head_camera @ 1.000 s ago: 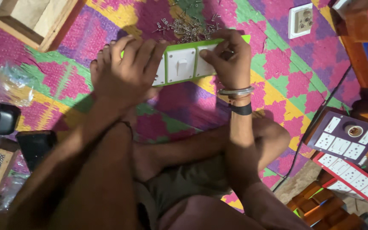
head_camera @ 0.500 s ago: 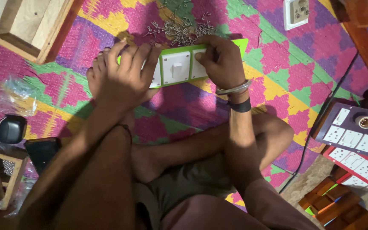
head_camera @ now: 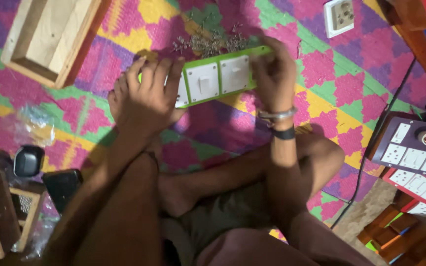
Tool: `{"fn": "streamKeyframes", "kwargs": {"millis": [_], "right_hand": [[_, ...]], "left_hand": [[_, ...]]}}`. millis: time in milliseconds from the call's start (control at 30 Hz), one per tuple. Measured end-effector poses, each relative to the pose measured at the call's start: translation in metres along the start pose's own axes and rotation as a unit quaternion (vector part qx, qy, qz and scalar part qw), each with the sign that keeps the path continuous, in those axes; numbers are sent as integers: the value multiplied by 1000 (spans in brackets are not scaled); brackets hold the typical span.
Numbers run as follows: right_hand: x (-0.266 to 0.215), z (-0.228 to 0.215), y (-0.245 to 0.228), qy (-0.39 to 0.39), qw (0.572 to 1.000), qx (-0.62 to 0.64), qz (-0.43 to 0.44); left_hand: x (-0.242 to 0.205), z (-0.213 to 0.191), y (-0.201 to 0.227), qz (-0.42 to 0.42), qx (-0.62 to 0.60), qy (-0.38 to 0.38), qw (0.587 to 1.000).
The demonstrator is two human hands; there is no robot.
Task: The person assembles a green electrical switchboard by inserting white switch modules and securing them with screws. The person handles the board, modules, and screws by hand, tightening each screw to attach the components.
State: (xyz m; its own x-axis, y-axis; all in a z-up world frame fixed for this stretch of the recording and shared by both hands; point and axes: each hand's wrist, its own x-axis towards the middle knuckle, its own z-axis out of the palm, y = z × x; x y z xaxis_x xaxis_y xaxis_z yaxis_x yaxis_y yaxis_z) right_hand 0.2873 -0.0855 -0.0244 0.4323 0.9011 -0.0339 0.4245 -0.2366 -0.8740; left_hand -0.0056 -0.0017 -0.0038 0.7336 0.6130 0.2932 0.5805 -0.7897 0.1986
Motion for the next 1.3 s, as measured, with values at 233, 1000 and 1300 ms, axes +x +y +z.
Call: {"fn": "streamKeyframes", "kwargs": {"millis": [233,1000,1300], "right_hand": [[-15,-15,24,124,946,261,146],[-15,-2,34,95,919,363,123],[-16,-3,2,94,932,324,130]], "left_hand": [[2,0,1,-85,-88,43,992],[68,32,3,-241,-572,-161,767],[62,37,10,-209,-574,-95,786]]}}
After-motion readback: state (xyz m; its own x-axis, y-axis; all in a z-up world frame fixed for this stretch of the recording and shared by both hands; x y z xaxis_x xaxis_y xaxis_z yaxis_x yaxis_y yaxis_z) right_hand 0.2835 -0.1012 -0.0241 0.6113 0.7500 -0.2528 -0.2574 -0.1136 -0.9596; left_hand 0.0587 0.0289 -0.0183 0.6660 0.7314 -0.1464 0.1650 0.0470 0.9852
